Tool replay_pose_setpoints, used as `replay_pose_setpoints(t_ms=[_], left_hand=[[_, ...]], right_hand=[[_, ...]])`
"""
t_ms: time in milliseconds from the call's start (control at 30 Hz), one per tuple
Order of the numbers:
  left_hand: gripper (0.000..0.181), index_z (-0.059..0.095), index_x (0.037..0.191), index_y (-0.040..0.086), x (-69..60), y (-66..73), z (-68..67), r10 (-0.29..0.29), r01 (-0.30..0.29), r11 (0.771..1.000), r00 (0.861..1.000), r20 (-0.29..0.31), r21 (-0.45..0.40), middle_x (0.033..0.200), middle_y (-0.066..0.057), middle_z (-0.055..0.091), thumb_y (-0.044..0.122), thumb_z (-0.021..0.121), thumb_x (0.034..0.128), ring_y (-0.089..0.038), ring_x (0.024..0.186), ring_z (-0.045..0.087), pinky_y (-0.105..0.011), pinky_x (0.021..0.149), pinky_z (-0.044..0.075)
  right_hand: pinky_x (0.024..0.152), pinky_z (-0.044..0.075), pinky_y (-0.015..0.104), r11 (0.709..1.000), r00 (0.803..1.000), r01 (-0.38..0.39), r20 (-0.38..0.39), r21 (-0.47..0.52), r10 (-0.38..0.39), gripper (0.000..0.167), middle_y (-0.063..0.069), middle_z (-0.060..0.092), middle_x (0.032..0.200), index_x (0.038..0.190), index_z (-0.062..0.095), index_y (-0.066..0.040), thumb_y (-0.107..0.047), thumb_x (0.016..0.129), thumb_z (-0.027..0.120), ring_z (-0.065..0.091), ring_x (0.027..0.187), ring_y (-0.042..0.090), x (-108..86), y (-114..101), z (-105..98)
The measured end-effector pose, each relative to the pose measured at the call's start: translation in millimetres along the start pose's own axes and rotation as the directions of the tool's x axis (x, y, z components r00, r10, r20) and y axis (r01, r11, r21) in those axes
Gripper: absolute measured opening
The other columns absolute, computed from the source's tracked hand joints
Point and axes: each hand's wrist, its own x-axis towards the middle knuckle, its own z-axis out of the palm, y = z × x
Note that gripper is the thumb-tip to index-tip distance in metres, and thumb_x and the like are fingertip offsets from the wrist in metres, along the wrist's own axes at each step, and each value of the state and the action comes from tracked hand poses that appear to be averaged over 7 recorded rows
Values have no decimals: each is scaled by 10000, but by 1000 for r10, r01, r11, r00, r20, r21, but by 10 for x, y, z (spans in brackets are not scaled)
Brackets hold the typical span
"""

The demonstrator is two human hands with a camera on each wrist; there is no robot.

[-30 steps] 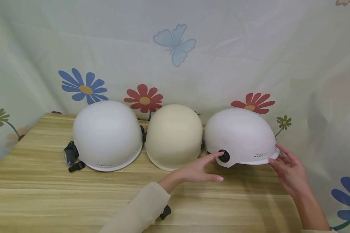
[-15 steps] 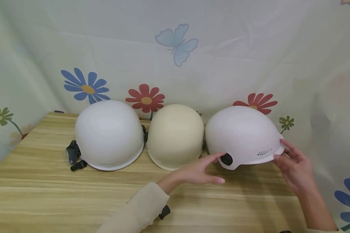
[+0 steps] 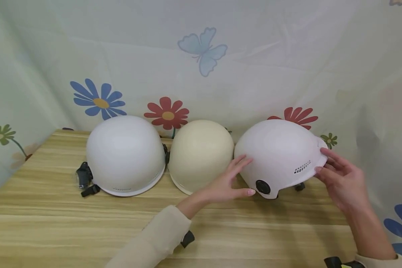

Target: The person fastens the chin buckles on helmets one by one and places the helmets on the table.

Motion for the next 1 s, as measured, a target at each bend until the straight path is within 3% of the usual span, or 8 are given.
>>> replay_pose_setpoints(t_ms=[167, 400, 567, 667, 800, 867, 933, 1000], left_hand=[[749, 227, 1458, 228, -19, -24, -14, 8, -8, 999, 1000, 6, 32, 1521, 38, 23, 317, 648, 845, -195, 1367, 102, -416, 1052, 236], [734, 237, 1456, 202, -47, -82, 6, 25, -24, 998, 1000, -18, 57, 1520, -7, 44, 291, 640, 849, -217, 1362, 128, -413, 1043, 254], [742, 222, 1459, 229, -66, -96, -6, 17, -15, 999, 999, -31, 50, 1519, -9, 59, 293, 640, 849, -231, 1362, 129, -460, 1030, 263], [751, 211, 1460, 248, -83, -87, -19, 0, 1, 998, 1000, -20, 59, 1517, -11, 84, 310, 642, 848, -236, 1362, 136, -477, 1026, 264], [763, 196, 1461, 272, -109, -84, -23, -27, 27, 997, 1000, 1, 67, 1512, -17, 113, 338, 641, 846, -239, 1357, 159, -475, 1019, 280], [766, 190, 1462, 278, -121, -87, -23, -38, 38, 997, 999, 2, 62, 1510, -16, 117, 344, 641, 845, -240, 1353, 174, -469, 1014, 291], [764, 197, 1460, 276, -130, -93, -26, -42, 42, 998, 999, -6, 53, 1508, -17, 120, 338, 644, 844, -240, 1350, 184, -465, 1012, 295], [760, 207, 1458, 267, -136, -97, -34, -35, 36, 999, 999, -20, 39, 1507, -19, 119, 322, 649, 843, -245, 1345, 196, -467, 1011, 295]], right_hand=[[730, 497, 190, 994, 999, 27, 24, -105, -25, 477, 41, 404, 1223, 1328, 464, -31, 82, 869, 528, 539, 921, 111, 27, -42, 72], [747, 499, 212, 998, 998, 20, 55, -62, -17, 488, 69, 349, 1277, 1322, 463, -14, 127, 858, 514, 536, 955, 134, 51, -67, 158], [755, 499, 219, 997, 991, 42, 129, -66, -34, 517, 100, 358, 1258, 1338, 432, 4, 173, 851, 483, 554, 954, 141, 49, -106, 235], [747, 497, 199, 989, 988, 36, 151, -147, -13, 517, 76, 433, 1200, 1334, 443, -9, 153, 848, 512, 570, 925, 122, 23, -132, 301], [724, 491, 162, 945, 987, 42, 158, -323, 10, 488, 17, 558, 1075, 1300, 493, -34, 104, 839, 569, 588, 885, 84, -13, -147, 394], [714, 488, 149, 913, 986, 68, 165, -403, 0, 475, -10, 596, 1037, 1287, 505, -36, 97, 837, 578, 594, 876, 69, -23, -151, 426], [707, 484, 138, 859, 986, 92, 168, -504, -7, 477, -58, 595, 1062, 1294, 500, -56, 73, 844, 585, 590, 884, 45, -37, -151, 454], [710, 484, 140, 827, 981, 122, 192, -549, -18, 494, -68, 588, 1091, 1311, 473, -49, 80, 846, 578, 587, 906, 36, -55, -144, 468]])
